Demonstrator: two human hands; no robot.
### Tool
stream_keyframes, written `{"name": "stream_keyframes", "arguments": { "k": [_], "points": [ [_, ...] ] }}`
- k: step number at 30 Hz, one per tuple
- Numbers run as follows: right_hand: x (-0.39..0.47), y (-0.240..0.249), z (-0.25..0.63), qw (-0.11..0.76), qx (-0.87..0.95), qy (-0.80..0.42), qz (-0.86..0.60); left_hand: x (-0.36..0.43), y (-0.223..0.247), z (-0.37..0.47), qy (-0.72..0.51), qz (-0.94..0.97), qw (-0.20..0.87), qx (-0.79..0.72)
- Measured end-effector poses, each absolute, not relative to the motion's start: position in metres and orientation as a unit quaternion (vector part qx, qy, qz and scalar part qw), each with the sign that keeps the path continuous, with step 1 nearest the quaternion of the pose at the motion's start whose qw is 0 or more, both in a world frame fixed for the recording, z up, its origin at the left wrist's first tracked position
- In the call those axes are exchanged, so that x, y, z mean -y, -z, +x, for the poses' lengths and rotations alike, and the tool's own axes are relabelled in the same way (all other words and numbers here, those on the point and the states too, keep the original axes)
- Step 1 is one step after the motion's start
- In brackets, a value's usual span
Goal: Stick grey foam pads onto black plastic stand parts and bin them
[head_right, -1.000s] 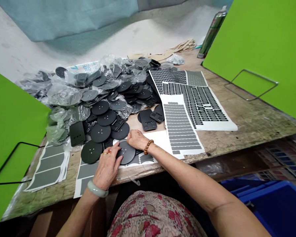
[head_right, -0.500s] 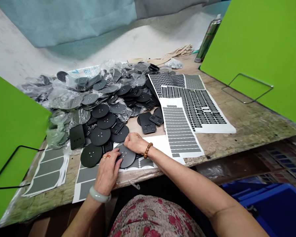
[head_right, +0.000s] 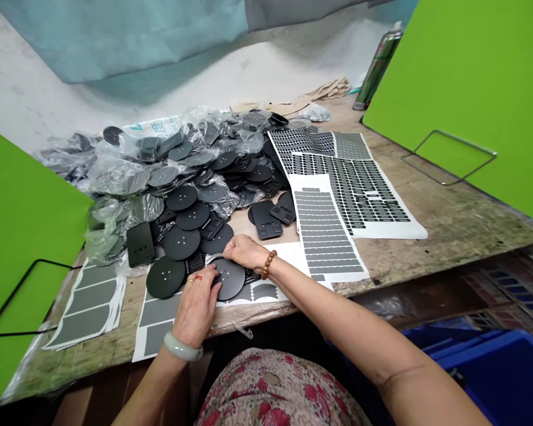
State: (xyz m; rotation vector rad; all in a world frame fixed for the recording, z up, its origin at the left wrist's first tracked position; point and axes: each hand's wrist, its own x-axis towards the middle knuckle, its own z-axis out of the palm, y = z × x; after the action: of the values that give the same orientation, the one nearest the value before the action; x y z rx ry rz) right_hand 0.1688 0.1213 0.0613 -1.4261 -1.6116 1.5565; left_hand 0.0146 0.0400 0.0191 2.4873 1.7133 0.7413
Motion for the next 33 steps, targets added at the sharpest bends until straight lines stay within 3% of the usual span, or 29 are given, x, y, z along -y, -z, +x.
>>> {"name": "stream_keyframes", "arguments": {
  "k": [19, 33],
  "points": [
    [-0.125, -0.052, 0.173, 0.239, 0.587, -0.582, -0.509, -0.041, -0.018, 0.015, -0.232, 0.804, 0.010, -0.548],
    [-0.119, -0.059, 0.171, 0.225, 0.602, -0.511, -0.570, -0.041, -0.021, 0.015, -0.215, 0.808, -0.016, -0.548]
  ]
}}
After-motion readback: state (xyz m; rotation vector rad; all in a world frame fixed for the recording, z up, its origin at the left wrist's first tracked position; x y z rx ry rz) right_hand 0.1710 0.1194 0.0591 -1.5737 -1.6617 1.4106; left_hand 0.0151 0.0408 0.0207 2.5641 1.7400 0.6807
